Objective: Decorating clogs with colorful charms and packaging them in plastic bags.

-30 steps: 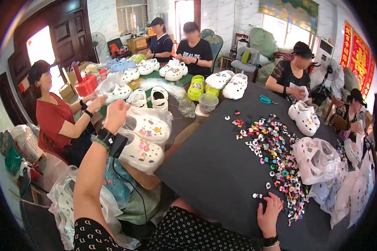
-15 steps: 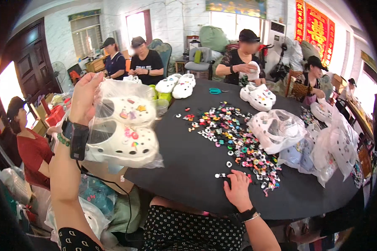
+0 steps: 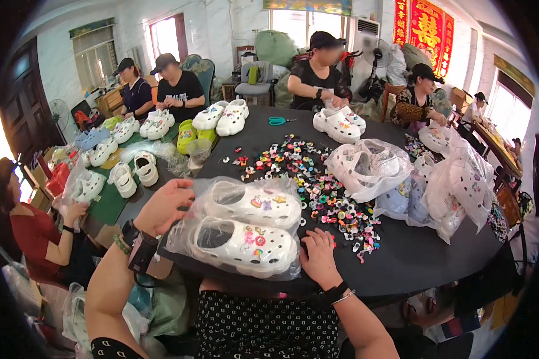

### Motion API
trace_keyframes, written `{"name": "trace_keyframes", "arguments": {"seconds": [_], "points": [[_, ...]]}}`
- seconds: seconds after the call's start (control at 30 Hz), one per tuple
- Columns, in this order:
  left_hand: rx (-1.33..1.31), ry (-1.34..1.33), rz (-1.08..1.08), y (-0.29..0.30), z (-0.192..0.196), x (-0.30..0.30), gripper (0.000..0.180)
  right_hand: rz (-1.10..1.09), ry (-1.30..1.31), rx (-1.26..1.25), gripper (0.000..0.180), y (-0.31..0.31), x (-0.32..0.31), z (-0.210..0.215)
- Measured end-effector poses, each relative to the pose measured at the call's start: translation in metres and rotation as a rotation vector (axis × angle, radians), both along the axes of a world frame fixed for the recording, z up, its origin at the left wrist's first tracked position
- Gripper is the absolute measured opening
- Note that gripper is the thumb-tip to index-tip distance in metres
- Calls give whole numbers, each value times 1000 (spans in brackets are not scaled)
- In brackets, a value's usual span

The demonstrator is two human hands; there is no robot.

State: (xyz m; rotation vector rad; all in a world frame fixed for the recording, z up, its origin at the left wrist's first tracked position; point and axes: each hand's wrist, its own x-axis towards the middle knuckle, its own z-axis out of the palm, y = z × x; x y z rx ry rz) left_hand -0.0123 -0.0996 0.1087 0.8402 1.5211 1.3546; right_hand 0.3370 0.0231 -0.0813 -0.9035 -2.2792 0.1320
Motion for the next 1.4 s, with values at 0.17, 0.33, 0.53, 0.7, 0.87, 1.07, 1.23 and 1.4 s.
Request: {"name": "trace_keyframes", "arguments": {"seconds": [0.17, 0.33, 0.53, 0.7, 0.87, 1.07, 1.23, 1.4], "points": [[-133, 454, 138, -14, -49, -28, 38, -36, -25, 7, 30, -2, 1, 0], [-194, 418, -240, -31, -77, -59, 35, -53, -49, -30, 34, -2, 0, -2], [-315, 191, -252, -46, -40, -46, 32, -38, -35, -45, 34, -5, -2, 4], [-210, 122, -298, -49, -45, -45, 29, -53, -43, -30, 32, -5, 2, 4], [-406, -144, -150, -51, -69, -53, 39, -29, -22, -27, 30, -6, -3, 8], [-99, -91, -10, -41, -43, -31, 24, -45, -27, -43, 29, -4, -1, 8], [258, -178, 82, -36, -30, -36, 38, -64, -29, -28, 27, -4, 1, 6], [128, 210, -156, -56, -107, -123, 34, -22, -2, -46, 30, -7, -8, 6]]}}
